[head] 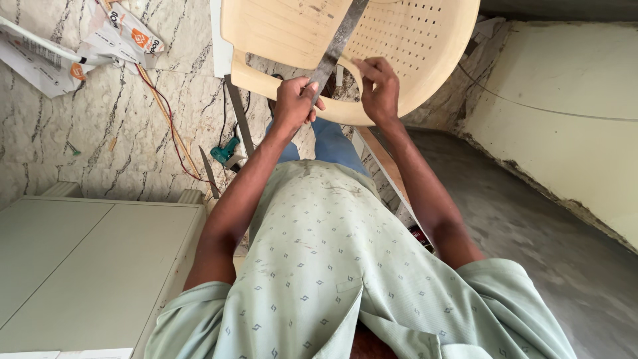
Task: The person applies adhesive using a stick onto a long flexible strip, spreads glue inside an open slot structure, and attaches the flexible edge banding strip along the curves of a plastic chair using a hand tool to press it down securely.
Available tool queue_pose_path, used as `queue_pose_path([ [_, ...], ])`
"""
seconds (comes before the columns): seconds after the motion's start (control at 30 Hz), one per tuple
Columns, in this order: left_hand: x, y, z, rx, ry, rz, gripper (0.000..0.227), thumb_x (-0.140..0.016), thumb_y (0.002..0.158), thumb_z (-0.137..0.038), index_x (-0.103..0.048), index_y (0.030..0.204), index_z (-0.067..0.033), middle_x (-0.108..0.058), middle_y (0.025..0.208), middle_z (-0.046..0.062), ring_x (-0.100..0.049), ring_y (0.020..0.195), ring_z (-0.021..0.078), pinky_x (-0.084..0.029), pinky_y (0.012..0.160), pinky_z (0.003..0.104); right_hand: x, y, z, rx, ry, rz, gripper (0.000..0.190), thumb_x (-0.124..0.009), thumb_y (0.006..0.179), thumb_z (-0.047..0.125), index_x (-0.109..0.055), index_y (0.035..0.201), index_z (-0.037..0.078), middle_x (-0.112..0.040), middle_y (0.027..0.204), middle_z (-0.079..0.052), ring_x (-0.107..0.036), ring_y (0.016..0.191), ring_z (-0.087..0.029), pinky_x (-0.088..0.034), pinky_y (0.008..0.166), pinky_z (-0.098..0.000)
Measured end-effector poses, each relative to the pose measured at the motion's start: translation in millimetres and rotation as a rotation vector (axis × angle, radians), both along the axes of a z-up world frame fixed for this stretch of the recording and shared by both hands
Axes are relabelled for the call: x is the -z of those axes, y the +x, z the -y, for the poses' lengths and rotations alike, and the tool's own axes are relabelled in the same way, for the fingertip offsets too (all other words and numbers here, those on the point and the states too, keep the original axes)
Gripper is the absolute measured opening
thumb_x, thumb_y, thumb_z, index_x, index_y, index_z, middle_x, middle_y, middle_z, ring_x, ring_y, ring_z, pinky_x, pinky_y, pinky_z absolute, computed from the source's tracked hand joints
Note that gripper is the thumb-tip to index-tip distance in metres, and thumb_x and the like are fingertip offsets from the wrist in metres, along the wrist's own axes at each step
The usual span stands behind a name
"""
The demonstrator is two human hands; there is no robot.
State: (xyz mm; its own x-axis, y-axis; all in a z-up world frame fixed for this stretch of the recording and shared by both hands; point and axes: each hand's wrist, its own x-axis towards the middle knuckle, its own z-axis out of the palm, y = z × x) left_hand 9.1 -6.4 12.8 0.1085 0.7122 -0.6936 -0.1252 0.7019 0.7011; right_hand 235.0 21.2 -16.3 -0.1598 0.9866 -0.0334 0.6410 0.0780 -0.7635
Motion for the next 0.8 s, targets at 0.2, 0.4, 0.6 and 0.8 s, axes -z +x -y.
queue_pose_path([
  [0.2,7,-4,5,0.008,0.040,0.026,0.026,-0.054,0.106,-0.015,-0.062,0.088,0.0012,-0.071,0.069,0.010,-0.053,0.040,0.0070,-0.038,0.035,0.026,50,-2,-31,0.125,0.072,0.128,0.041,-0.061,0.097,-0.010,-0.076,0.124,0.017,-0.068,0.100,-0.004,-0.064,0.086,-0.017,-0.059,0.070,-0.0298],
  [0.4,19,-2,3,-0.022,0.071,0.115,0.027,-0.053,0.107,-0.015,-0.063,0.089,0.0017,-0.070,0.068,0.010,-0.052,0.040,0.0084,-0.038,0.035,0.026,41,-9,-1,0.038,0.173,0.287,0.051,-0.065,0.085,-0.014,-0.075,0.126,0.013,-0.065,0.107,-0.009,-0.063,0.097,-0.026,-0.054,0.079,-0.0407],
  [0.6,24,-4,-1,-0.024,0.079,0.159,0.027,-0.053,0.108,-0.016,-0.065,0.091,0.0013,-0.070,0.069,0.010,-0.054,0.042,0.0087,-0.039,0.036,0.026,18,-17,23,0.033,0.180,0.292,0.058,-0.063,0.078,-0.017,-0.076,0.126,0.012,-0.065,0.108,-0.009,-0.062,0.096,-0.028,-0.053,0.080,-0.0424],
  [0.8,19,-4,-1,-0.033,0.060,0.116,0.025,-0.054,0.107,-0.015,-0.066,0.092,0.0018,-0.070,0.069,0.010,-0.054,0.042,0.0086,-0.039,0.036,0.026,23,-5,46,0.072,0.159,0.231,0.048,-0.065,0.087,-0.012,-0.075,0.125,0.015,-0.065,0.111,-0.009,-0.063,0.098,-0.024,-0.056,0.077,-0.0380],
])
